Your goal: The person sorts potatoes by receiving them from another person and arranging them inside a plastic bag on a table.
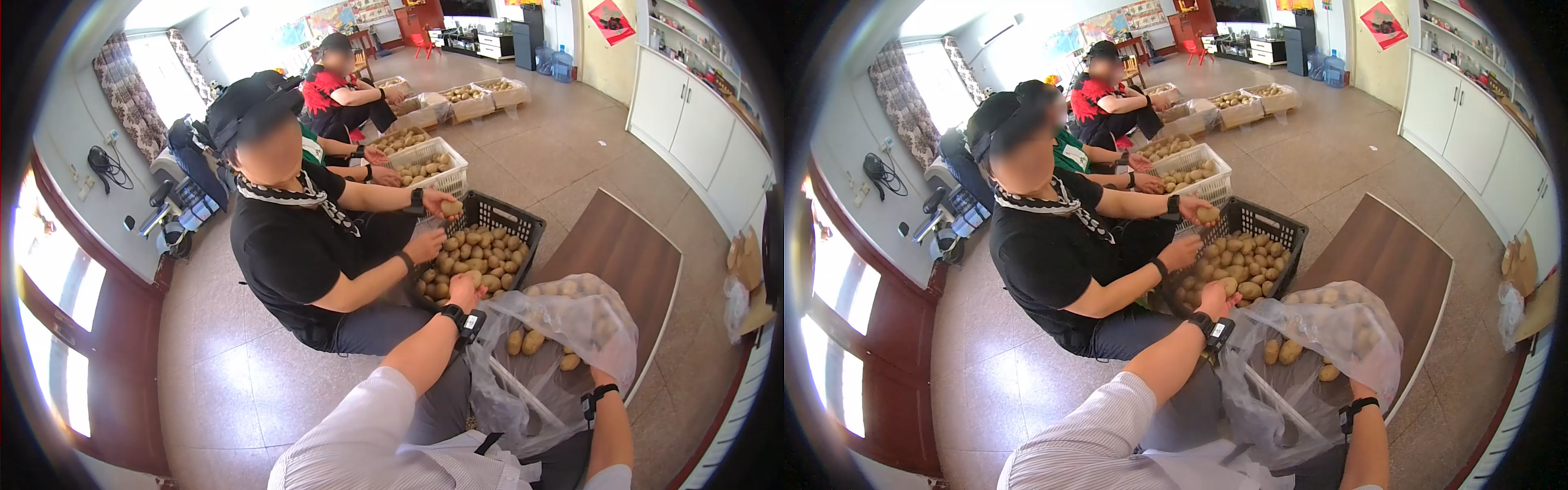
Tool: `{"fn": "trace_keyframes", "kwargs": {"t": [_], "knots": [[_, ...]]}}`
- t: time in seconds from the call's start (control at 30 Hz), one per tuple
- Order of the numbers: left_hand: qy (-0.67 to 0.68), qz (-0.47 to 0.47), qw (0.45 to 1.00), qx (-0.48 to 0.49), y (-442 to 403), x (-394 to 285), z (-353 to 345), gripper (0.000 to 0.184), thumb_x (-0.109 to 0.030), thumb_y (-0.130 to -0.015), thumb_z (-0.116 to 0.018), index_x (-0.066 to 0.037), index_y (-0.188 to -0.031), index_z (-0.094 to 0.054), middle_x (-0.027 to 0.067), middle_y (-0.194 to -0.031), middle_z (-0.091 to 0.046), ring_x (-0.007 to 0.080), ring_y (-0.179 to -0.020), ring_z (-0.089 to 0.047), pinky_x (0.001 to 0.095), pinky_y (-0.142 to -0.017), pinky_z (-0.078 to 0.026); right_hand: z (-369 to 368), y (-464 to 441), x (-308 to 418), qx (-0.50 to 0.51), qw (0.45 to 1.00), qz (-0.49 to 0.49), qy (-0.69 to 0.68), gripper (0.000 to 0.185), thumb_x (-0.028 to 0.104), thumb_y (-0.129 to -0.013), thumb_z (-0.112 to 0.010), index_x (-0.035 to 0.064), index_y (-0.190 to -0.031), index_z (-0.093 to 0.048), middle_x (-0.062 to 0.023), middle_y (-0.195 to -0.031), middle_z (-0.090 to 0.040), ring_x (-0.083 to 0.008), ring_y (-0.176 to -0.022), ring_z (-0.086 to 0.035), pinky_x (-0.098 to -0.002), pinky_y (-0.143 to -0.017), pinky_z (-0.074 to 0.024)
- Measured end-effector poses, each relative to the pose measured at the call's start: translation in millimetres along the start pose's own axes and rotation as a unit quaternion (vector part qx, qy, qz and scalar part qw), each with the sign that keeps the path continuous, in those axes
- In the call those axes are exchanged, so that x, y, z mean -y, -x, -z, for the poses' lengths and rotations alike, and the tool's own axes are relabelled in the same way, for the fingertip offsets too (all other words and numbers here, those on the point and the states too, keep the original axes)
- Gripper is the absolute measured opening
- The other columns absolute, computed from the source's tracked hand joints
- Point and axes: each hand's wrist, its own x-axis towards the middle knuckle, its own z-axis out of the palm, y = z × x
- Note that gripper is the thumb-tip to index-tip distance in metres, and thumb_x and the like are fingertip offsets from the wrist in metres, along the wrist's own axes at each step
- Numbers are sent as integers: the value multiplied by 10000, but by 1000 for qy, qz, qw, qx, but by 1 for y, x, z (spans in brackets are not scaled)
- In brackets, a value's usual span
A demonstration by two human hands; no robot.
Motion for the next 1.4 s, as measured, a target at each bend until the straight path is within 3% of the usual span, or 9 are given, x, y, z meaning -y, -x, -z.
{"fn": "trace_keyframes", "kwargs": {"t": [0.33,0.47,0.73,0.83,0.93,1.07,1.13,1.23,1.4], "knots": [[-29,-9,999,-24,-12,4,4,434,-113,-1013,-459,-83,-1433,-356,166,-1161,-519,271,-803,-578,415,-695,-575,68,-33,42,136,989,-49,-18,770,421,-809,-712,-44,-1380,-486,-276,-1377,-515,-441,-1306,-449,-474,-1125,-323],[-39,-26,999,-24,-16,9,7,471,-117,-1001,-477,-83,-1451,-344,163,-1150,-522,267,-824,-574,413,-700,-574,27,-44,9,114,993,-32,-15,875,477,-787,-721,-36,-1431,-426,-284,-1380,-507,-443,-1298,-458,-487,-1114,-336],[-115,-31,990,-71,35,-14,-26,500,-164,-990,-534,-3,-1443,-397,158,-1127,-529,245,-861,-578,359,-697,-571,-65,3,-28,-110,992,18,60,732,433,-874,-667,-16,-1409,-445,-296,-1339,-531,-469,-1244,-489,-513,-1058,-394],[-117,-44,991,-57,42,-14,-29,475,-170,-994,-530,15,-1417,-419,165,-1111,-543,233,-863,-581,357,-699,-571,-57,19,-20,43,995,-85,-4,700,396,-903,-653,-16,-1423,-430,-291,-1384,-496,-473,-1291,-441,-515,-1093,-355],[-160,-60,985,-32,20,-4,-20,465,-188,-999,-525,21,-1402,-431,164,-1080,-564,233,-847,-592,355,-696,-568,-50,35,-3,-11,998,-56,-7,580,354,-899,-651,-20,-1327,-531,-267,-1317,-557,-460,-1198,-523,-516,-1016,-426],[-183,-68,979,-58,35,-5,-32,440,-190,-994,-530,32,-1366,-454,158,-1054,-578,228,-816,-597,346,-682,-562,-34,43,14,20,999,-40,-26,590,348,-903,-662,-17,-1341,-514,-262,-1341,-540,-458,-1219,-500,-523,-1009,-426],[-196,-91,976,-43,31,-2,-30,416,-180,-984,-538,42,-1329,-469,155,-1069,-581,227,-828,-601,339,-675,-564,-48,56,10,-55,998,18,-13,568,349,-901,-676,-18,-1309,-530,-252,-1322,-552,-459,-1226,-481,-532,-1002,-425],[-211,-102,972,-17,53,-9,-29,406,-173,-977,-546,46,-1312,-477,156,-1116,-574,228,-866,-600,345,-674,-568,-28,65,27,65,997,-31,-19,562,355,-893,-689,-11,-1289,-535,-237,-1315,-549,-448,-1228,-472,-525,-1014,-413],[-219,-115,969,-8,53,-9,-28,410,-189,-983,-541,42,-1316,-478,152,-1140,-567,230,-896,-598,356,-686,-568,-37,79,32,25,999,28,19,499,305,-930,-628,22,-1318,-492,-203,-1230,-545,-403,-1159,-505,-501,-992,-395]]}}
